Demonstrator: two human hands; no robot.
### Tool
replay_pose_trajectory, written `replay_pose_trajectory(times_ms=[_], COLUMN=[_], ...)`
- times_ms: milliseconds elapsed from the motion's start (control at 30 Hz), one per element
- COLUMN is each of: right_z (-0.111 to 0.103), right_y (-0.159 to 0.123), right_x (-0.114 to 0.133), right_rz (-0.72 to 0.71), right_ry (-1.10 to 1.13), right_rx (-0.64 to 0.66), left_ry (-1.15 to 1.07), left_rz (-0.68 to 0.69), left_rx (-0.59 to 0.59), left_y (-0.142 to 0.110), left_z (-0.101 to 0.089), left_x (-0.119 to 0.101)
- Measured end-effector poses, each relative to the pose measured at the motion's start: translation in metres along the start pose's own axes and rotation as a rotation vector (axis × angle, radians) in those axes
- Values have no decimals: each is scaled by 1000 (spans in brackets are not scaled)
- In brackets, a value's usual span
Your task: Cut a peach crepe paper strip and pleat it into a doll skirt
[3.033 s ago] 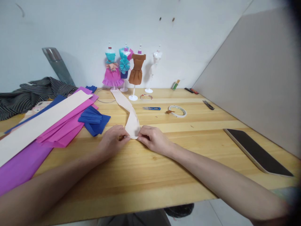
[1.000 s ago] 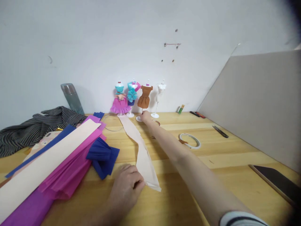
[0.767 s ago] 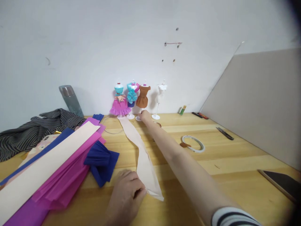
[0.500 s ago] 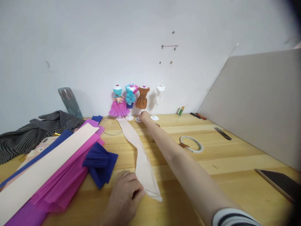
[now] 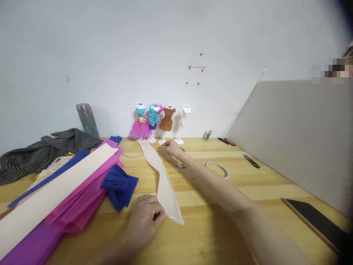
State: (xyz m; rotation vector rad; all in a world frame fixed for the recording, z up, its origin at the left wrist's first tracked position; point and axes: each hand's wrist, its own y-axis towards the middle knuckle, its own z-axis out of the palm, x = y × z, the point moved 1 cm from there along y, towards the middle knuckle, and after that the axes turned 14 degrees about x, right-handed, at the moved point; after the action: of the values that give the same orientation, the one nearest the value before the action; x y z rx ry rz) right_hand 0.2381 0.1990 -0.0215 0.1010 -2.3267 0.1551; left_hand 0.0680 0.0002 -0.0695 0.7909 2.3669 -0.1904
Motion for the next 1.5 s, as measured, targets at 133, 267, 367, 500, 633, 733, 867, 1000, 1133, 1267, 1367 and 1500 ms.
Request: replay_pose_trajectory(times_ms=[133, 267, 367, 500, 633, 733, 867, 1000, 1133, 1267, 1367, 1500], right_z=[14, 27, 37, 48, 49, 47, 48, 51, 50, 46, 42, 40], right_y=[-89, -172, -203, -209, -213, -220, -225, -226, -226, -229, -232, -233], right_x=[-10, -15, -19, -25, -28, -34, -43, -46, -46, -45, -45, -46], right_rz=[-160, -528, -615, -589, -552, -509, -565, -678, -724, -708, -703, -676], right_ry=[27, 22, -160, -218, -130, -45, -38, -158, -169, -160, -171, -186], right_rx=[253, 409, 327, 246, 282, 315, 263, 228, 229, 240, 268, 279], left_ry=[-1, 5, 10, 82, 150, 152, 120, 89, 108, 84, 97, 205], left_rz=[6, 25, 76, 137, 208, 279, 363, 355, 318, 323, 368, 361], left_rx=[41, 33, 26, -21, -50, -42, -19, 18, 65, 77, 90, 121], left_y=[-2, -6, -7, -7, -5, -5, -6, -7, -5, -4, -5, -6], left_z=[-8, -14, -13, -8, -5, -5, -6, -7, -6, -5, -4, -1], left_x=[-6, -12, -12, -9, -6, -6, -9, -9, -8, -8, -9, -9])
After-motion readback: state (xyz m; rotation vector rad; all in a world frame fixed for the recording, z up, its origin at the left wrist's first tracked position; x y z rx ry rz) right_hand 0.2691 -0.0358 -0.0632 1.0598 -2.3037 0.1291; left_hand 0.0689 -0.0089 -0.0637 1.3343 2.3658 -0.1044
